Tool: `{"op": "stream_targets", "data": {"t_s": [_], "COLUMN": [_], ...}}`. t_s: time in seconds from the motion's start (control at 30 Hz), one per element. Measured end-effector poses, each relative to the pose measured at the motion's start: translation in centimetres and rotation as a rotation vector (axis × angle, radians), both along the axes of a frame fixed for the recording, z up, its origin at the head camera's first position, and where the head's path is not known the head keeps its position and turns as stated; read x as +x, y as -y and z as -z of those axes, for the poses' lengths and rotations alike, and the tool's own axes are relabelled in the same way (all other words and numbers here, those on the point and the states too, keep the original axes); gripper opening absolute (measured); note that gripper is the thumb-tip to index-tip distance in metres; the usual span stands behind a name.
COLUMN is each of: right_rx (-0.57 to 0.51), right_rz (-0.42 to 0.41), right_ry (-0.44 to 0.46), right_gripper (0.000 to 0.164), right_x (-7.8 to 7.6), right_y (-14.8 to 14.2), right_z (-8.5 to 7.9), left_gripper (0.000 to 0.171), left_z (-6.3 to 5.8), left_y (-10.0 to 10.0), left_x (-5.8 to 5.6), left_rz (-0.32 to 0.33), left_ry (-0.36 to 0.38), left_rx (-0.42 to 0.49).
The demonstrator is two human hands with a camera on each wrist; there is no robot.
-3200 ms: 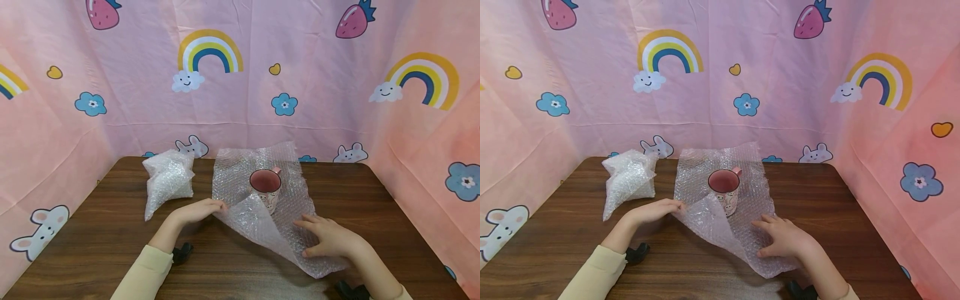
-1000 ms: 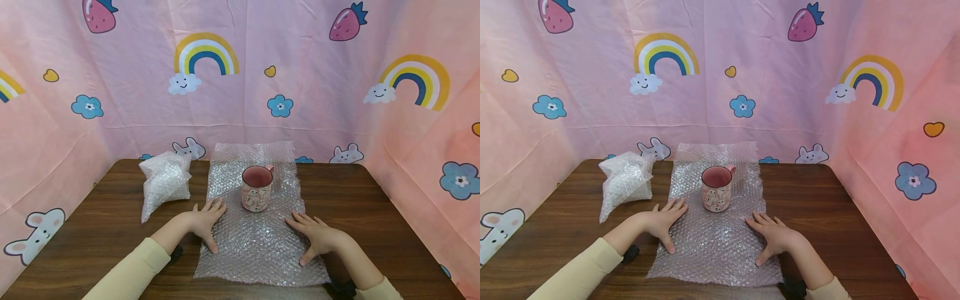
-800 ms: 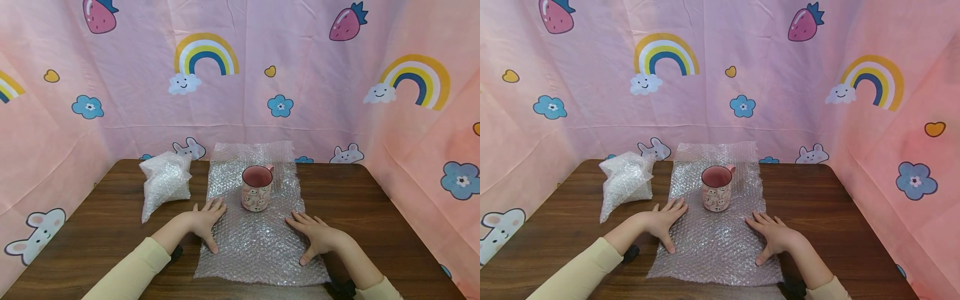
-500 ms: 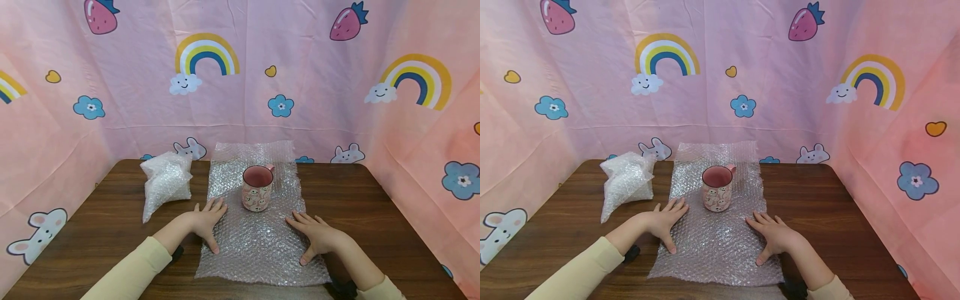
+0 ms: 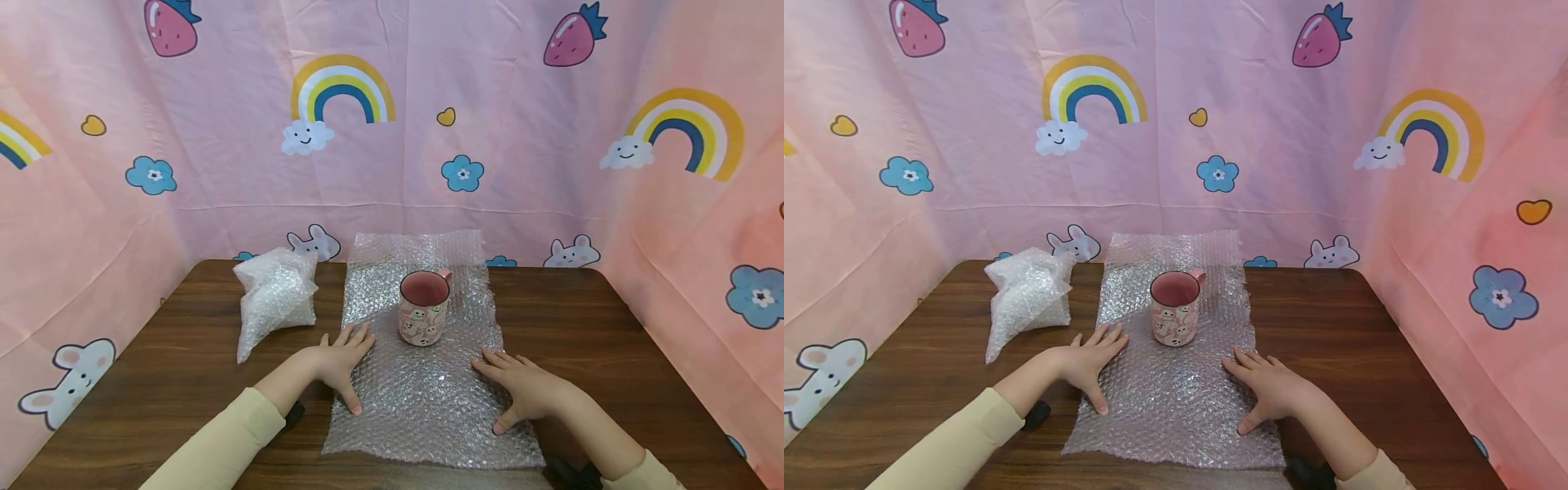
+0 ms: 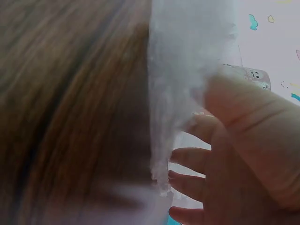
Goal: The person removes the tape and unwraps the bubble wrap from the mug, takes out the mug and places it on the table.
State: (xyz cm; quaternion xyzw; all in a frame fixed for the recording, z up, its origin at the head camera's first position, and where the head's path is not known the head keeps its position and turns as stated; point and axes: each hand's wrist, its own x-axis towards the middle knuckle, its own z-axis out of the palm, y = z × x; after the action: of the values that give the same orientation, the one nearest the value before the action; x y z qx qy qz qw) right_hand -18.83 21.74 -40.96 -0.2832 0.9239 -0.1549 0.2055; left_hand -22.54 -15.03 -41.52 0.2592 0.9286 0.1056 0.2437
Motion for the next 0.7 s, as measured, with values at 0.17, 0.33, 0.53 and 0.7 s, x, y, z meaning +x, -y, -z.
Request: {"op": "stream_targets", "data": {"t_s": [0.17, 0.33, 0.53, 0.7], "right_rx": [-0.027, -0.072, -0.115, -0.144], "right_rz": [-0.025, -0.056, -0.045, -0.023], "right_ry": [-0.040, -0.072, -0.077, -0.141], "right_gripper": [0.091, 0.077, 0.070, 0.063], "right_x": [-0.2, -0.6, -1.4, -2.1], "right_y": [-0.2, -0.3, -0.2, -0.2], "right_z": [-0.2, -1.1, -1.9, -2.4], "left_gripper": [0.131, 0.130, 0.130, 0.130], "left_z": [0.0, 0.0, 0.2, 0.2], "left_y": [0.0, 0.0, 0.0, -0.1], "left_x": [0.0, 0.0, 0.1, 0.1], "left_rz": [-0.006, -0.006, -0.005, -0.004], "left_ry": [0.003, 0.003, 0.003, 0.001], "left_rx": [0.005, 0.011, 0.007, 0.008]}}
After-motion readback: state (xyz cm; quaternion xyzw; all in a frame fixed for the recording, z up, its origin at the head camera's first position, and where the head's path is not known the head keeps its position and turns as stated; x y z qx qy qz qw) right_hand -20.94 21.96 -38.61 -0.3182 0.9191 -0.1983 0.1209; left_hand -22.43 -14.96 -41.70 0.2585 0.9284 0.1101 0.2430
